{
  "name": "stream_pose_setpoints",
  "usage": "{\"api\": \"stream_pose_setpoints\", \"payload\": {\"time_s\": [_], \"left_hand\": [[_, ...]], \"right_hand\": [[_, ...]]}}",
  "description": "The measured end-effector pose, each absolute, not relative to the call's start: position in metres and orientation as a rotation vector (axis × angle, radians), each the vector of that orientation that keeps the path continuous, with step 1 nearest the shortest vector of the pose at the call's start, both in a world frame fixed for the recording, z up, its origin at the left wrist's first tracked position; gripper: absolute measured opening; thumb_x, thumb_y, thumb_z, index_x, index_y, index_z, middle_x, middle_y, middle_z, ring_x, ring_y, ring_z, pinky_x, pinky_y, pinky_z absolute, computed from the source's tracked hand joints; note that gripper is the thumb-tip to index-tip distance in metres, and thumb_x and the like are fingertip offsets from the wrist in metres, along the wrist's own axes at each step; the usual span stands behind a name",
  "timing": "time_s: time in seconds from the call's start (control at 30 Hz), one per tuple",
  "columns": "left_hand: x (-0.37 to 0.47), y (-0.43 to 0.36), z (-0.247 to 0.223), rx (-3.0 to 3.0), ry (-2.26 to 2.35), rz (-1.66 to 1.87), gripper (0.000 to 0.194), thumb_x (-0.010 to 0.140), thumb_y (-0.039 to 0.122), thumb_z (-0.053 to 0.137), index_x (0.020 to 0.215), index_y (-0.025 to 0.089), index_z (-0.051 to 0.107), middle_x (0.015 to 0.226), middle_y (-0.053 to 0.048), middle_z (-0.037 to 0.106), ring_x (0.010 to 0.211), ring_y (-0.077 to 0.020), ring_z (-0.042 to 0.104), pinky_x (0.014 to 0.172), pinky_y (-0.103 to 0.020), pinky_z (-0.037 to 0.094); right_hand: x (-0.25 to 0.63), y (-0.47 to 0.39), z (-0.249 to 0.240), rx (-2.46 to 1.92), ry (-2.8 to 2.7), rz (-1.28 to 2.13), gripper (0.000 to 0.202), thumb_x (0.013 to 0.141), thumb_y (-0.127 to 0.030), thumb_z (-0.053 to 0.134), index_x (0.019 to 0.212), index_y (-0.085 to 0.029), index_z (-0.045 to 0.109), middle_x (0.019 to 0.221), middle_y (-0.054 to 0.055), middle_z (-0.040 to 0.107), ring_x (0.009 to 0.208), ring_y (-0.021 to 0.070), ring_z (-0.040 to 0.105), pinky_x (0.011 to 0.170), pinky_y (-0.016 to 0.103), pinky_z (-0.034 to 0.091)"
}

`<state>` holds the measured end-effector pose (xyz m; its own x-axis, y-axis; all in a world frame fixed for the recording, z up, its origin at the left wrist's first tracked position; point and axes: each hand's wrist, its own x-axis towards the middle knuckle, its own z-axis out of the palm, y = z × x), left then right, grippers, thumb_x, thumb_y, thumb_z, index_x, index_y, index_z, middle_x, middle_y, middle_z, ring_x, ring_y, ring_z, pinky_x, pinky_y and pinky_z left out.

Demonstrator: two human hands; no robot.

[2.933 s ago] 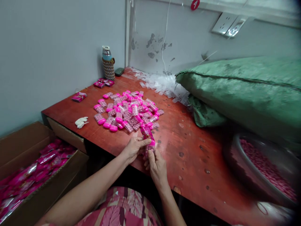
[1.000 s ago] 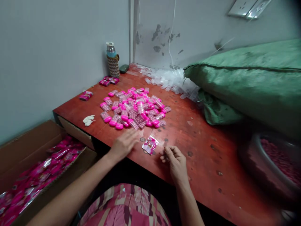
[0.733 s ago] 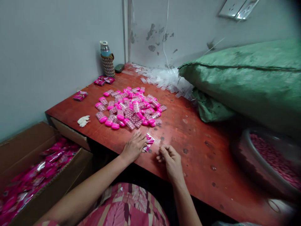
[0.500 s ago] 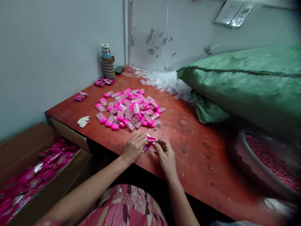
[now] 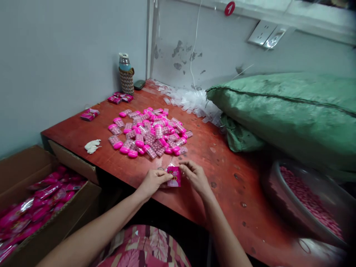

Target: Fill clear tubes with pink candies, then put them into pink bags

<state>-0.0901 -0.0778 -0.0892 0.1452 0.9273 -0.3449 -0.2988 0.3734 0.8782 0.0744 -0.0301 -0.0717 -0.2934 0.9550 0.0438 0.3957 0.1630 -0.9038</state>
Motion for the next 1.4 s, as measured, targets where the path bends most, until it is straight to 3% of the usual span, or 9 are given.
{"api": "stream_pose_setpoints", "payload": {"time_s": [0.1,0.17,0.47,0.63,0.73,0.83,0.9,1.1,1.4], "left_hand": [[-0.091,-0.08,-0.088,0.599,1.065,1.062,0.023,0.061,0.031,0.069,0.066,0.009,0.066,0.067,-0.006,0.064,0.061,-0.0148,0.061,0.06,-0.026,0.05],[-0.094,-0.081,-0.085,0.533,1.053,1.106,0.022,0.061,0.029,0.07,0.066,0.009,0.065,0.066,-0.007,0.065,0.059,-0.0146,0.061,0.058,-0.026,0.051],[-0.102,-0.079,-0.078,0.305,1.043,1.228,0.019,0.057,0.023,0.072,0.059,0.008,0.06,0.055,-0.004,0.062,0.048,-0.0115,0.058,0.048,-0.023,0.051],[-0.095,-0.072,-0.08,0.239,0.982,1.281,0.019,0.061,0.02,0.07,0.056,0.01,0.055,0.051,-0.001,0.059,0.044,-0.0101,0.055,0.044,-0.022,0.05],[-0.087,-0.068,-0.082,0.195,0.945,1.28,0.015,0.067,0.02,0.066,0.061,0.01,0.055,0.055,-0.003,0.062,0.047,-0.0118,0.058,0.046,-0.022,0.051],[-0.078,-0.063,-0.083,0.112,0.925,1.29,0.012,0.07,0.019,0.064,0.067,0.011,0.055,0.059,-0.004,0.064,0.052,-0.0129,0.061,0.05,-0.023,0.053],[-0.073,-0.059,-0.083,0.07,0.908,1.316,0.013,0.07,0.019,0.064,0.069,0.011,0.055,0.061,-0.005,0.064,0.055,-0.0135,0.062,0.053,-0.024,0.054],[-0.059,-0.055,-0.083,0.025,0.841,1.357,0.015,0.069,0.02,0.066,0.075,0.011,0.056,0.065,-0.005,0.065,0.058,-0.0139,0.063,0.057,-0.026,0.053],[-0.051,-0.06,-0.077,0.183,0.79,1.393,0.025,0.06,0.027,0.072,0.068,0.012,0.053,0.058,-0.001,0.06,0.05,-0.011,0.057,0.048,-0.021,0.047]], "right_hand": [[0.08,0.01,-0.073,-1.435,-2.244,0.421,0.029,0.085,-0.022,0.037,0.109,-0.018,0.054,0.111,0.009,0.058,0.103,0.0215,0.05,0.085,0.035,0.038],[0.081,0.033,-0.076,-1.441,-2.381,0.304,0.034,0.082,-0.016,0.04,0.114,-0.016,0.051,0.122,0.011,0.051,0.114,0.023,0.041,0.093,0.037,0.031],[0.104,0.021,-0.086,-1.591,-2.362,0.333,0.026,0.08,-0.021,0.044,0.102,-0.015,0.057,0.108,0.015,0.057,0.101,0.0267,0.048,0.086,0.039,0.032],[0.12,-0.01,-0.087,-1.689,-2.139,0.471,0.029,0.085,-0.031,0.034,0.093,-0.015,0.058,0.081,0.01,0.063,0.076,0.0215,0.058,0.07,0.033,0.043],[0.116,-0.036,-0.086,-1.617,-1.881,0.818,0.038,0.088,-0.039,0.027,0.09,-0.015,0.057,0.066,0.005,0.062,0.054,0.0146,0.058,0.051,0.025,0.045],[0.103,-0.064,-0.085,-1.364,-1.342,1.333,0.032,0.082,-0.045,0.042,0.081,-0.015,0.055,0.067,0.004,0.062,0.049,0.0107,0.055,0.044,0.021,0.043],[0.094,-0.082,-0.083,-1.24,-1.106,1.485,0.028,0.079,-0.043,0.051,0.079,-0.016,0.055,0.068,0.003,0.061,0.048,0.0091,0.055,0.043,0.019,0.043],[0.07,-0.111,-0.076,-1.239,-1.051,1.429,0.023,0.08,-0.04,0.051,0.083,-0.017,0.054,0.066,0.001,0.061,0.049,0.0094,0.057,0.043,0.019,0.046],[0.058,-0.111,-0.082,-1.233,-1.063,1.389,0.024,0.083,-0.04,0.047,0.087,-0.016,0.053,0.07,0.002,0.062,0.052,0.0108,0.059,0.045,0.022,0.048]]}}
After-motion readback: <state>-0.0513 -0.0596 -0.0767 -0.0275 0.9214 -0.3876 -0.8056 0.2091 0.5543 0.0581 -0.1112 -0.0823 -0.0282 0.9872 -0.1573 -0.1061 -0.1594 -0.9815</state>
